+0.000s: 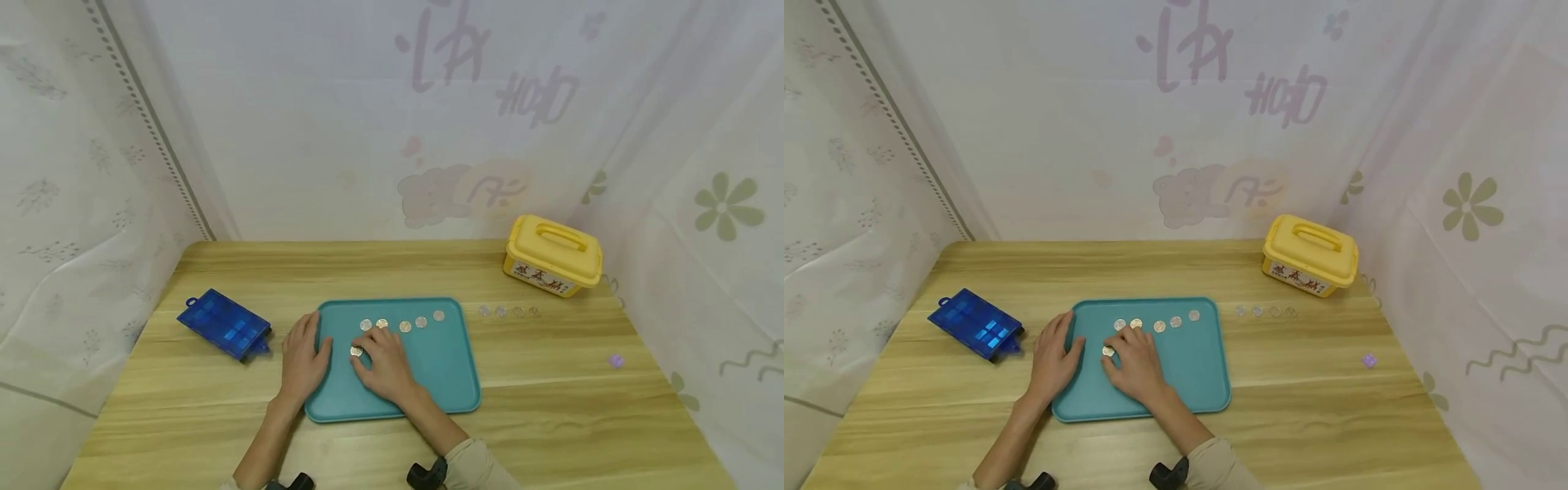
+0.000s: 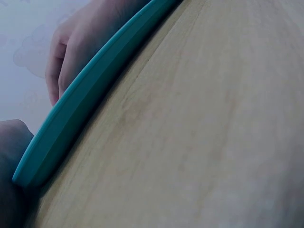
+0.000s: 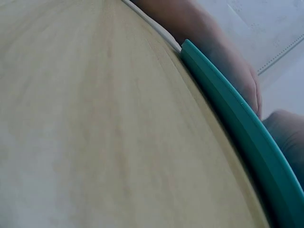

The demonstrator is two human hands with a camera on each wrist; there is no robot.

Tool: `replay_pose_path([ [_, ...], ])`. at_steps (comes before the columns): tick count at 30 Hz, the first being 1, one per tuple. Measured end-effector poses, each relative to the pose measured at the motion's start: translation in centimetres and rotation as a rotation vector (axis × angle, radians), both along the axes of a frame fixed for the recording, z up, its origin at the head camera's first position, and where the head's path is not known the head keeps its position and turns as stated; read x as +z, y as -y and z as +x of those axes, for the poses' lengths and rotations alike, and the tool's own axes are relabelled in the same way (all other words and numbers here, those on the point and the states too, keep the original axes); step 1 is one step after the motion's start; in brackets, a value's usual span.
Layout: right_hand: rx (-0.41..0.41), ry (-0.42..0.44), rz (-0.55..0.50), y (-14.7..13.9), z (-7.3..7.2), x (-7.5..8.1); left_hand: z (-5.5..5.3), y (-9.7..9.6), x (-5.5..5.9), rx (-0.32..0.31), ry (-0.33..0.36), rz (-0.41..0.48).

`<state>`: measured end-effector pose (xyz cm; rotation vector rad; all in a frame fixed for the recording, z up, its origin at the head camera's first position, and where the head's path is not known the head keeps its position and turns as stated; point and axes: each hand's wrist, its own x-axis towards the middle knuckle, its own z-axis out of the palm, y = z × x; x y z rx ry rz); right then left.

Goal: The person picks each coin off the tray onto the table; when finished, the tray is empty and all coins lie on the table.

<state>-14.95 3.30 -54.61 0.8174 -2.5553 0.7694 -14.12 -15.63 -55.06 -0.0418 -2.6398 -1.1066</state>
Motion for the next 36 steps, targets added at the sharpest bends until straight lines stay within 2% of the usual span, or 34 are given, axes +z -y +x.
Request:
replay_pose_path([
  [10, -0.007, 0.01, 0.018, -0.3, 0.0, 0.1, 0.1, -0.1, 0.2, -0.007, 0.007, 0.009],
  [15, 0.021, 0.135, 0.032, -0.5, -0.3, 0.5, 0.2, -0.1, 0.2, -0.002, 0.006, 0.009],
  [18, 0.042, 0.21, 0.007, -0.7, -0.6, 0.5, 0.1, -0.1, 0.2, -0.001, -0.004, 0.011],
  [21, 0.057, 0.249, -0.032, -0.9, -0.7, 0.4, 0.1, -0.1, 0.2, 0.0, -0.013, 0.01],
  [36, 0.106, 0.186, -0.147, -1.2, -0.8, 0.3, -0.1, -0.2, 0.0, 0.002, -0.035, 0.01],
])
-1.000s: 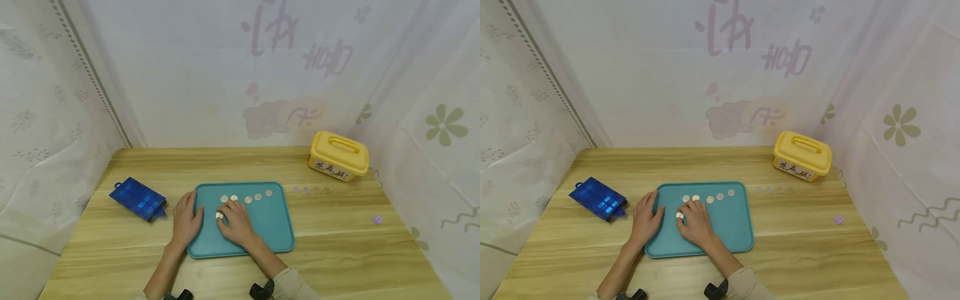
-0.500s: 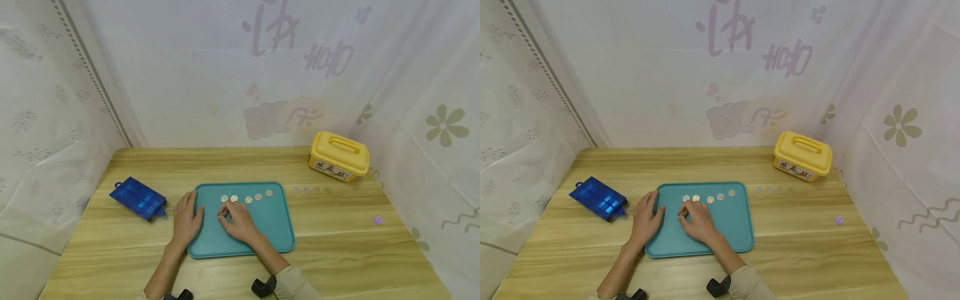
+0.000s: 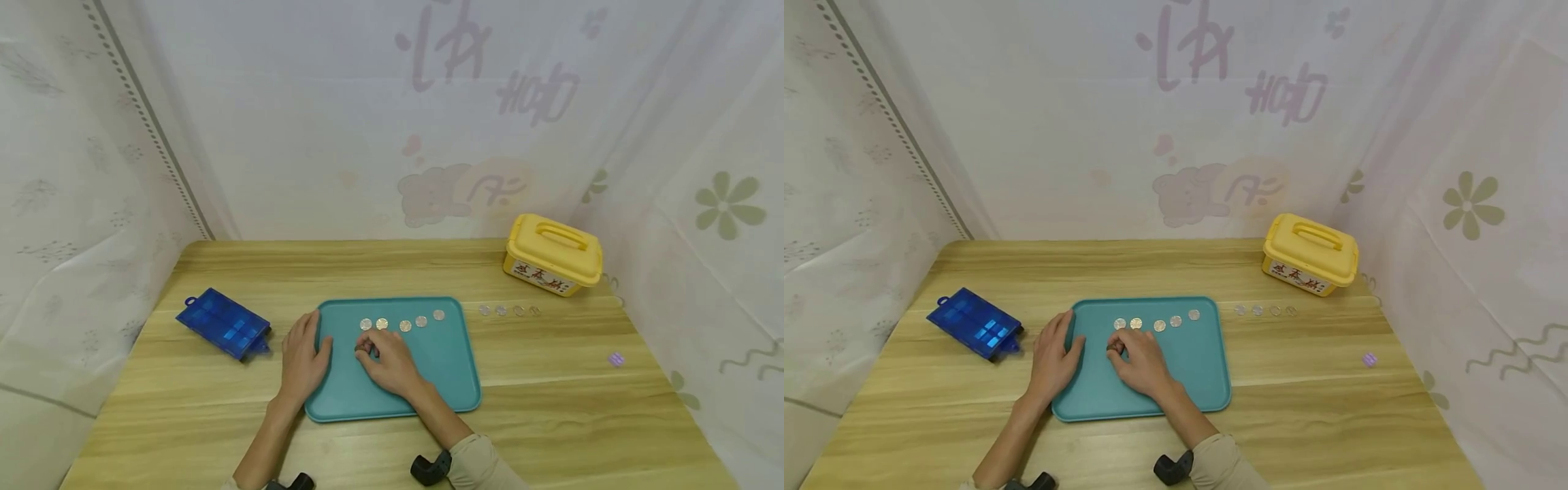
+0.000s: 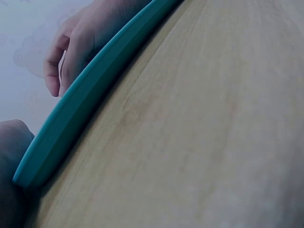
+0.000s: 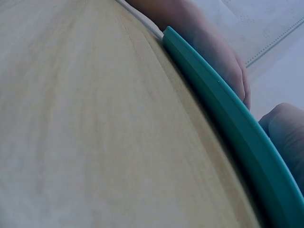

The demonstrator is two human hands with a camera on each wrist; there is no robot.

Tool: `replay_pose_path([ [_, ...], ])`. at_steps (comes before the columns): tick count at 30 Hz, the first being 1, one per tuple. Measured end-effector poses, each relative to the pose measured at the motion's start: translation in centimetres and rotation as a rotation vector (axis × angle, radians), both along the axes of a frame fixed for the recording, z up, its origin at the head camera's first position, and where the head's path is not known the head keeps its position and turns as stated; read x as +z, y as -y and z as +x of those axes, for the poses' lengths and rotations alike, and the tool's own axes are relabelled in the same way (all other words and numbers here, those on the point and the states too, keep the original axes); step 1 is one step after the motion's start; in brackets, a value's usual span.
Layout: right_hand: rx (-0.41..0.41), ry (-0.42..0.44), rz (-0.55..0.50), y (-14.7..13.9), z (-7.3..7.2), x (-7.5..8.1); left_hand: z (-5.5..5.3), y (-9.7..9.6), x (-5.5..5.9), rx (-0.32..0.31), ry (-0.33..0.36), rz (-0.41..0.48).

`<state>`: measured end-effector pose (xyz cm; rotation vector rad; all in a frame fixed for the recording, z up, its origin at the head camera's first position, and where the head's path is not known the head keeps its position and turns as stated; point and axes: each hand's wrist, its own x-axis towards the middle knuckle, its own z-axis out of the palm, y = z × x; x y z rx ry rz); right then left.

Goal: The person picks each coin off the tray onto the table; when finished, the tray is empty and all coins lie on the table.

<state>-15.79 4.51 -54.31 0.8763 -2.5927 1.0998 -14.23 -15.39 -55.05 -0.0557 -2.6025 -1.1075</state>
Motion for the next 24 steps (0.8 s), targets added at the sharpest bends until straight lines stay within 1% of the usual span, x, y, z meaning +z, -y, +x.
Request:
replay_pose_path([
  [3, -0.003, -0.01, -0.026, 0.1, -0.1, 0.1, -0.1, 0.1, 0.1, -0.003, -0.002, 0.004],
  [6, -0.005, 0.013, -0.062, 0.1, -0.1, 0.1, -0.1, 0.1, 0.1, -0.002, 0.011, -0.001],
  [10, 0.032, 0.11, -0.166, -0.1, -0.2, 0.1, 0.1, 0.1, 0.0, 0.008, 0.014, -0.004],
  [13, 0.036, 0.19, -0.248, -0.7, -0.5, 0.5, 0.1, 0.1, -0.1, 0.006, 0.007, -0.003],
  [15, 0.012, 0.214, -0.272, -1.4, -0.9, 0.9, 0.1, 0.1, -0.1, 0.005, -0.001, 0.001],
  [18, -0.042, 0.208, -0.289, -3.2, -1.6, 1.7, 0.2, 0.2, -0.1, 0.008, -0.004, 0.007],
  [20, -0.076, 0.197, -0.311, -4.7, -2.0, 2.3, 0.2, 0.3, -0.1, 0.01, 0.0, 0.009],
  [24, -0.166, 0.215, -0.335, -8.5, -2.7, 3.0, 0.2, 0.2, 0.0, 0.002, 0.02, 0.003],
])
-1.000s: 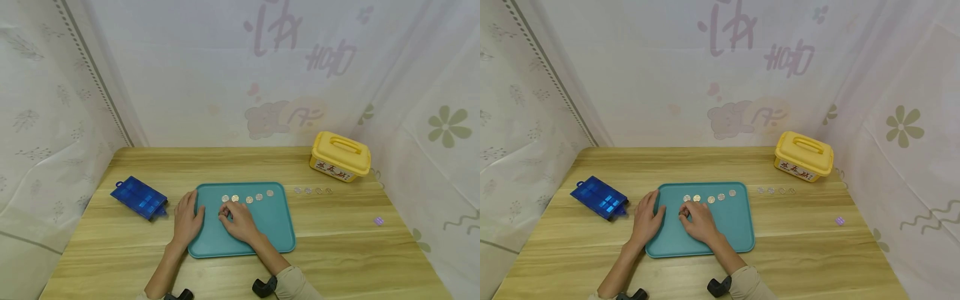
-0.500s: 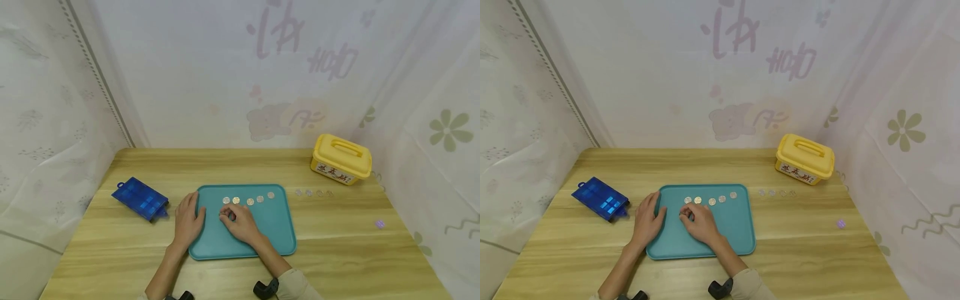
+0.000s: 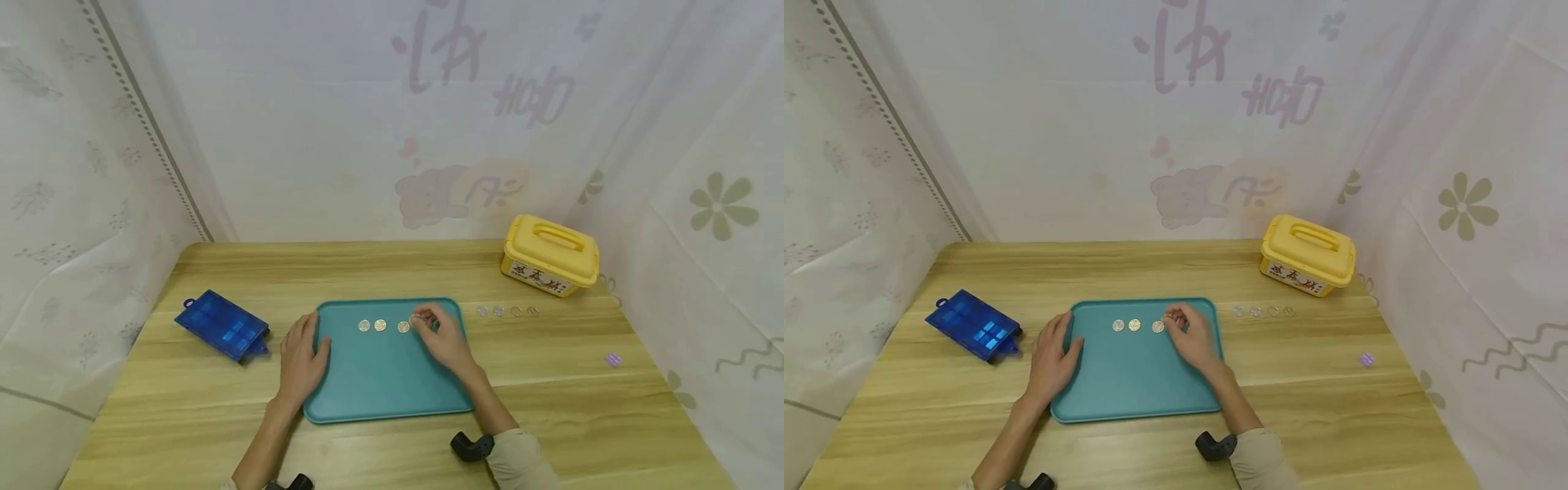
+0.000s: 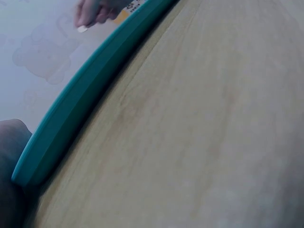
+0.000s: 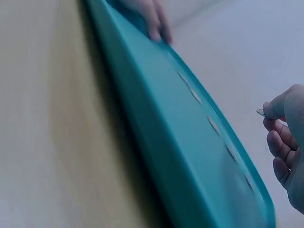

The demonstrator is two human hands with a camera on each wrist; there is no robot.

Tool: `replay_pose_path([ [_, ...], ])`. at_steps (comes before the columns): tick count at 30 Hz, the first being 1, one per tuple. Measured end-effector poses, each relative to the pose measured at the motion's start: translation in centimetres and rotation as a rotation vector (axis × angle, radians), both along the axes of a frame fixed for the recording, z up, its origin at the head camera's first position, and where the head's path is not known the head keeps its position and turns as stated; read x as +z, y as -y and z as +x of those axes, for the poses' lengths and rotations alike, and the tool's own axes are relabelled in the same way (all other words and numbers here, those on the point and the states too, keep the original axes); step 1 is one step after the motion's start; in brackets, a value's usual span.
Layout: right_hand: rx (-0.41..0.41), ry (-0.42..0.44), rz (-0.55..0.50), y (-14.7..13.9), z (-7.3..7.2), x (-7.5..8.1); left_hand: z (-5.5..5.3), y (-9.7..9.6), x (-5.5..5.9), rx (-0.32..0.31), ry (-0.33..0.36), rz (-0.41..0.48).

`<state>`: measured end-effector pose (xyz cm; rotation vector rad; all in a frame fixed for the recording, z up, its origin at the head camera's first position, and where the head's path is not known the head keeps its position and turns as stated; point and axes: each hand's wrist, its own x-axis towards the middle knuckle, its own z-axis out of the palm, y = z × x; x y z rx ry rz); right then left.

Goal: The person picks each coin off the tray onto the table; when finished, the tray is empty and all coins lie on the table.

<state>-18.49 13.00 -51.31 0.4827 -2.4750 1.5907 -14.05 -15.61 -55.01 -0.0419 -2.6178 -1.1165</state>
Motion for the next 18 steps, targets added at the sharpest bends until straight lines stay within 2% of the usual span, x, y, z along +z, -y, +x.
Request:
replay_pose_path([
  [4, -0.085, 0.053, 0.021, -3.8, -0.5, 1.1, 0.0, 0.0, 0.0, 0.0, 0.008, 0.001],
  [8, -0.185, 0.086, 0.042, -7.6, -1.3, 0.8, 0.1, 0.1, -0.1, -0.002, 0.002, -0.001],
  [11, -0.29, 0.114, 0.043, -10.7, -2.1, -0.3, 0.1, 0.1, -0.1, -0.003, -0.003, -0.001],
  [18, -0.536, 0.214, -0.013, -16.5, -1.5, -0.9, 0.0, 0.0, 0.0, -0.011, -0.006, 0.001],
])
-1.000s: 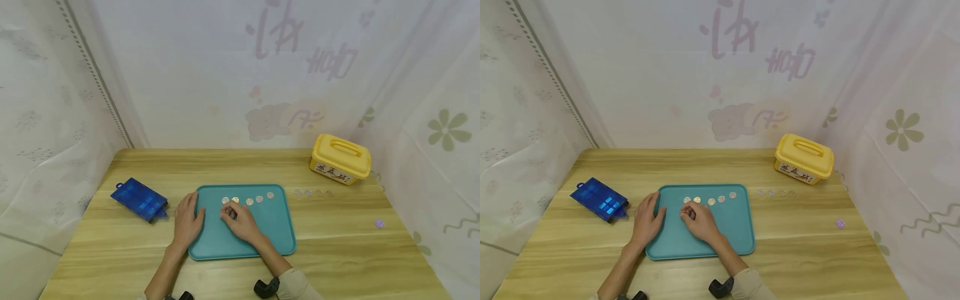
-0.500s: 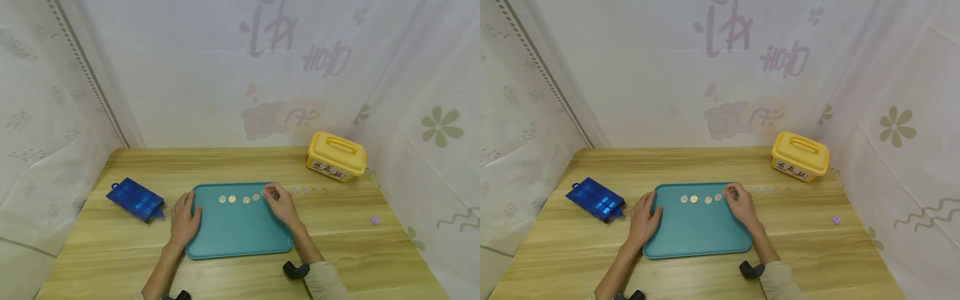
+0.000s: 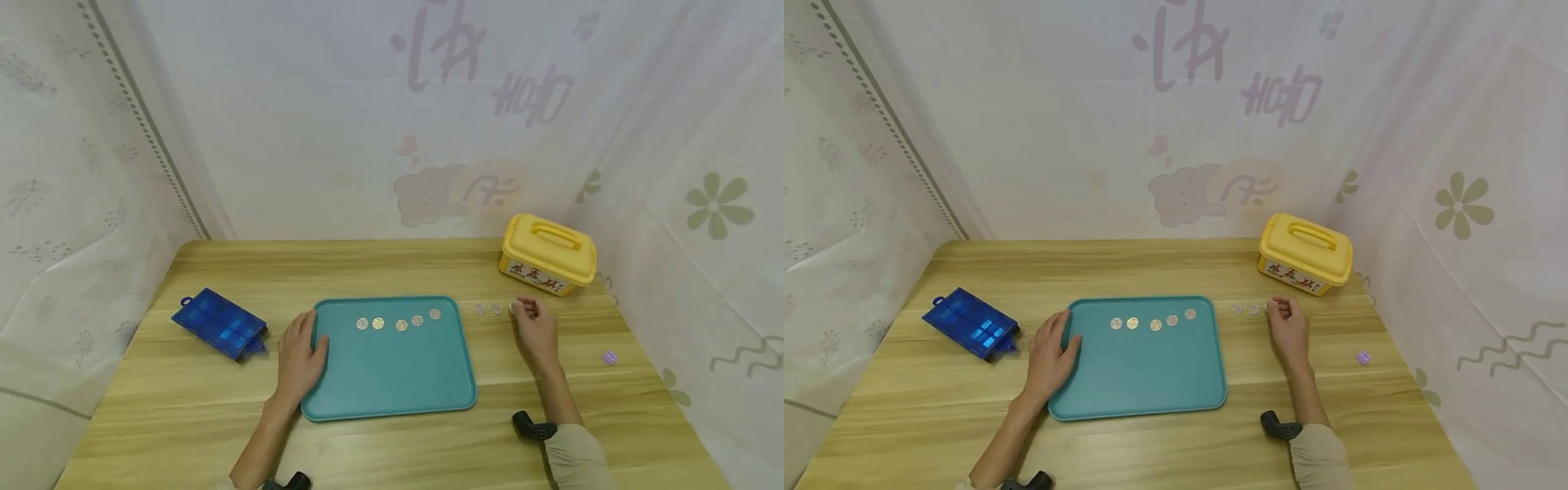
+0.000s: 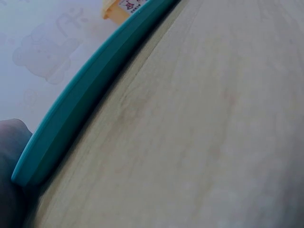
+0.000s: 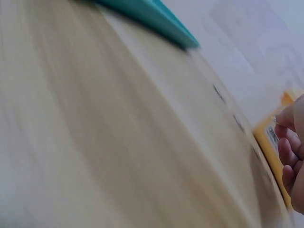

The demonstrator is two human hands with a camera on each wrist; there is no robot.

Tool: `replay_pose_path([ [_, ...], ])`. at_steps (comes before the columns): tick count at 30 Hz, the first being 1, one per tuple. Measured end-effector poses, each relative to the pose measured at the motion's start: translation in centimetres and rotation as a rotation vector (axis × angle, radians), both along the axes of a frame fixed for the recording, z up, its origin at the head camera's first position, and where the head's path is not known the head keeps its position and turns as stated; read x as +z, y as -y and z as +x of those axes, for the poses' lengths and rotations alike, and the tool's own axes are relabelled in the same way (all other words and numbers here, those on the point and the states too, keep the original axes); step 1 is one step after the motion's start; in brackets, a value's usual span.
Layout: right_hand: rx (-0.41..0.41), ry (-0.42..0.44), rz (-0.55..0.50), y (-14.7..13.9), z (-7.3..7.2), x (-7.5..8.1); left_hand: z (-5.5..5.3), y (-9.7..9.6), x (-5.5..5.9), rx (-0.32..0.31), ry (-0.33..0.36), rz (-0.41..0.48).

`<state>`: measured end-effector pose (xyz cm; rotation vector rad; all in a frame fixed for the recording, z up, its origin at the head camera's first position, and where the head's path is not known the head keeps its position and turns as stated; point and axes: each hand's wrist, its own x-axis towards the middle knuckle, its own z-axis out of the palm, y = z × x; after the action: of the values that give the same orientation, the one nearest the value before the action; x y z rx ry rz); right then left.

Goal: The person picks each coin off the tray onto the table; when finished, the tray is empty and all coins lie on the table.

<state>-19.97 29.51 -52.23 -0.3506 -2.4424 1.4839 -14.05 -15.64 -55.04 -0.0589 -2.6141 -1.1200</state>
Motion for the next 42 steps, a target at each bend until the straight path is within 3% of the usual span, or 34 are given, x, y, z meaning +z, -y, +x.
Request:
replay_pose_path([
  [5, -0.127, -0.03, 0.029, -3.2, 0.2, -1.1, 0.0, -0.1, 0.0, 0.005, 0.003, -0.002],
  [11, -0.238, -0.162, 0.107, -5.2, 0.0, -1.8, -0.1, -0.2, 0.1, 0.011, -0.004, -0.002],
  [20, -0.278, -0.142, 0.285, -5.5, -0.7, -1.8, -0.1, -0.5, 0.3, -0.01, 0.011, 0.018],
  [26, -0.28, -0.185, 0.361, -4.9, -1.1, -1.9, 0.0, -0.2, 0.3, 0.0, 0.02, 0.009],
  [35, -0.261, -0.161, 0.376, -4.6, -0.9, -1.8, 0.0, -0.1, 0.3, 0.001, 0.036, 0.008],
  [42, -0.296, -0.16, 0.313, -4.5, -1.0, -1.8, 0.0, 0.0, 0.4, 0.009, 0.035, 0.013],
])
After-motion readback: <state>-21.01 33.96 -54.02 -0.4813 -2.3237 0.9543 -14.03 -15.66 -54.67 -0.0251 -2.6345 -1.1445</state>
